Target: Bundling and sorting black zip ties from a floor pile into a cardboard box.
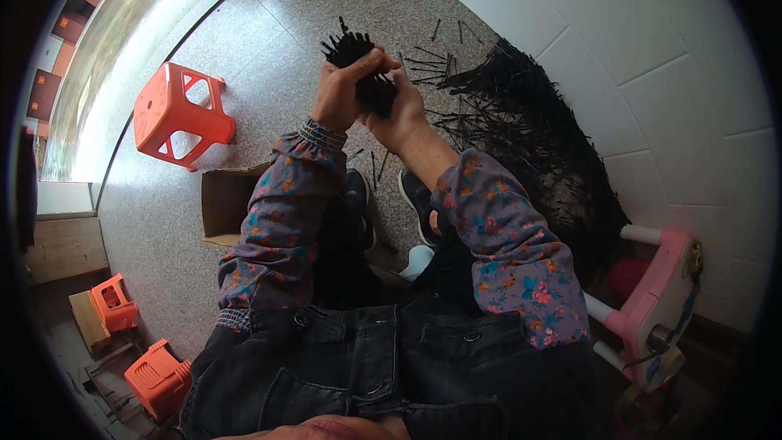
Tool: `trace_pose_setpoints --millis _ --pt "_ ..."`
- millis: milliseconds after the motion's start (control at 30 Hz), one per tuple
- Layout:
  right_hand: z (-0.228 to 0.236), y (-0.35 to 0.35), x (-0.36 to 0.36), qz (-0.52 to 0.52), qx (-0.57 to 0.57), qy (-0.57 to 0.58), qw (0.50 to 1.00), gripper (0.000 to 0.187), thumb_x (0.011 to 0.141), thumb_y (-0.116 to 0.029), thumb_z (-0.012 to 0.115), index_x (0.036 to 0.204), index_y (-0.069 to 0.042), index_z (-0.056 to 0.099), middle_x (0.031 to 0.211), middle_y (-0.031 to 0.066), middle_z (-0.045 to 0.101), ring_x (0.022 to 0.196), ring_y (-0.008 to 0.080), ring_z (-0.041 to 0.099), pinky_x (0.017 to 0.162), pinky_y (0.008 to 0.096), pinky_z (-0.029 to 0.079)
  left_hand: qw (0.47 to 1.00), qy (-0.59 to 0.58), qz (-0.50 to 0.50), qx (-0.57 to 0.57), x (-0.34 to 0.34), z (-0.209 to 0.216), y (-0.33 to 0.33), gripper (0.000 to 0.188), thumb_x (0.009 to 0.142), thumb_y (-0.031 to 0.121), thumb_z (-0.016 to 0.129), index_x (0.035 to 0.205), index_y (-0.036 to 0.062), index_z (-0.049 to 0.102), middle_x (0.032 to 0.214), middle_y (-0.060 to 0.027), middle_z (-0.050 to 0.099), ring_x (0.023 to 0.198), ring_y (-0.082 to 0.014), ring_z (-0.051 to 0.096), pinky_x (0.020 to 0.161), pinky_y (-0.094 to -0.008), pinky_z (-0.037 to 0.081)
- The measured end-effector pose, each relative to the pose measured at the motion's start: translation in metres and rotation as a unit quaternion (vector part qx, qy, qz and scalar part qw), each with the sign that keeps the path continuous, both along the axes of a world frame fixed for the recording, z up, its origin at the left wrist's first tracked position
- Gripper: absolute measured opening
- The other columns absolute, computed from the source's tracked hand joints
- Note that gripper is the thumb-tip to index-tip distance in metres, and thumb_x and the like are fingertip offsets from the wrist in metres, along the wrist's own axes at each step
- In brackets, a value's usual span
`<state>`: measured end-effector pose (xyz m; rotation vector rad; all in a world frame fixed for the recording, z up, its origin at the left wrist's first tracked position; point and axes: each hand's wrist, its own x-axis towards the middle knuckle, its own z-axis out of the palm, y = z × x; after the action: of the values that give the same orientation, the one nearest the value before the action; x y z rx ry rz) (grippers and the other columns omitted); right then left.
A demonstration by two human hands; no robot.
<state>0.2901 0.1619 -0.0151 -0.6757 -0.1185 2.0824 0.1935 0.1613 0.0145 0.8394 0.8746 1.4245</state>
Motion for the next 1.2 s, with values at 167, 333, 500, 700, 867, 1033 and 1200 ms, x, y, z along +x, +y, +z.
trace_pose_setpoints --millis 167,333,500,700,867,1033,1200 --pt "0.009 -0.001 0.01 0.019 0.067 0.042 0.997 0.042 0.089 -0.036 0.043 0.12 -0.008 0.048 0.116 0.0108 0.054 0.109 0.0278 0.05 0.089 0.0436 0.043 0.998 -0.061 -0.034 -0.005 -0.007 0.005 -0.002 0.018 0.086 0.014 0.057 0.098 0.0012 0.057 0.087 -0.0119 0.063 0.082 -0.0247 0.063 0.076 -0.0344 0.051" --pt "0.006 0.002 0.011 0.041 0.031 -0.016 0.999 0.043 0.09 -0.033 0.043 0.123 -0.006 0.046 0.12 0.0123 0.052 0.112 0.0275 0.048 0.09 0.0443 0.044 0.984 -0.163 -0.063 -0.036 -0.015 0.001 0.002 0.019 0.089 0.018 0.054 0.098 0.0015 0.056 0.09 -0.0132 0.063 0.085 -0.0246 0.063 0.077 -0.0357 0.05" --pt "0.018 0.004 0.012 0.112 0.082 -0.063 0.988 0.047 0.093 -0.039 0.039 0.123 -0.003 0.045 0.119 0.0146 0.052 0.111 0.0277 0.051 0.09 0.0458 0.045 0.97 -0.231 -0.074 -0.029 -0.022 -0.002 0.006 0.021 0.091 0.023 0.052 0.1 0.0032 0.053 0.093 -0.014 0.063 0.088 -0.0257 0.062 0.077 -0.0378 0.05" --pt "0.026 0.0 0.017 0.244 0.181 -0.104 0.947 0.051 0.093 -0.044 0.04 0.118 0.0 0.047 0.106 0.0173 0.058 0.092 0.0271 0.061 0.076 0.0412 0.054 1.0 -0.02 -0.003 -0.022 -0.036 -0.004 0.008 0.02 0.09 0.022 0.052 0.101 0.0051 0.052 0.098 -0.0132 0.063 0.094 -0.0281 0.06 0.082 -0.0392 0.049" --pt "0.043 0.001 0.026 0.32 0.224 -0.203 0.898 0.039 0.089 -0.037 0.054 0.1 0.001 0.053 0.074 0.0124 0.062 0.057 0.0205 0.063 0.042 0.0286 0.051 0.985 -0.12 -0.115 0.035 -0.037 0.002 0.001 0.019 0.09 0.021 0.053 0.1 0.0052 0.052 0.105 -0.0139 0.061 0.103 -0.0293 0.057 0.089 -0.0408 0.045" --pt "0.044 -0.001 0.026 0.36 0.239 -0.232 0.872 0.031 0.086 -0.031 0.06 0.09 -0.002 0.053 0.06 0.0077 0.058 0.041 0.014 0.056 0.029 0.0225 0.039 0.96 -0.194 -0.202 0.012 -0.039 0.0 0.002 0.024 0.09 0.024 0.053 0.104 0.0053 0.052 0.111 -0.0153 0.058 0.112 -0.0298 0.052 0.095 -0.0435 0.042" --pt "0.04 0.001 0.023 0.323 0.256 -0.261 0.873 0.024 0.085 -0.027 0.06 0.087 -0.004 0.052 0.057 0.0066 0.056 0.033 0.0102 0.049 0.025 0.0193 0.031 0.968 -0.157 -0.193 -0.029 -0.032 0.0 0.002 0.03 0.091 0.03 0.051 0.108 0.0048 0.052 0.113 -0.0162 0.056 0.114 -0.0304 0.05 0.096 -0.0447 0.041"
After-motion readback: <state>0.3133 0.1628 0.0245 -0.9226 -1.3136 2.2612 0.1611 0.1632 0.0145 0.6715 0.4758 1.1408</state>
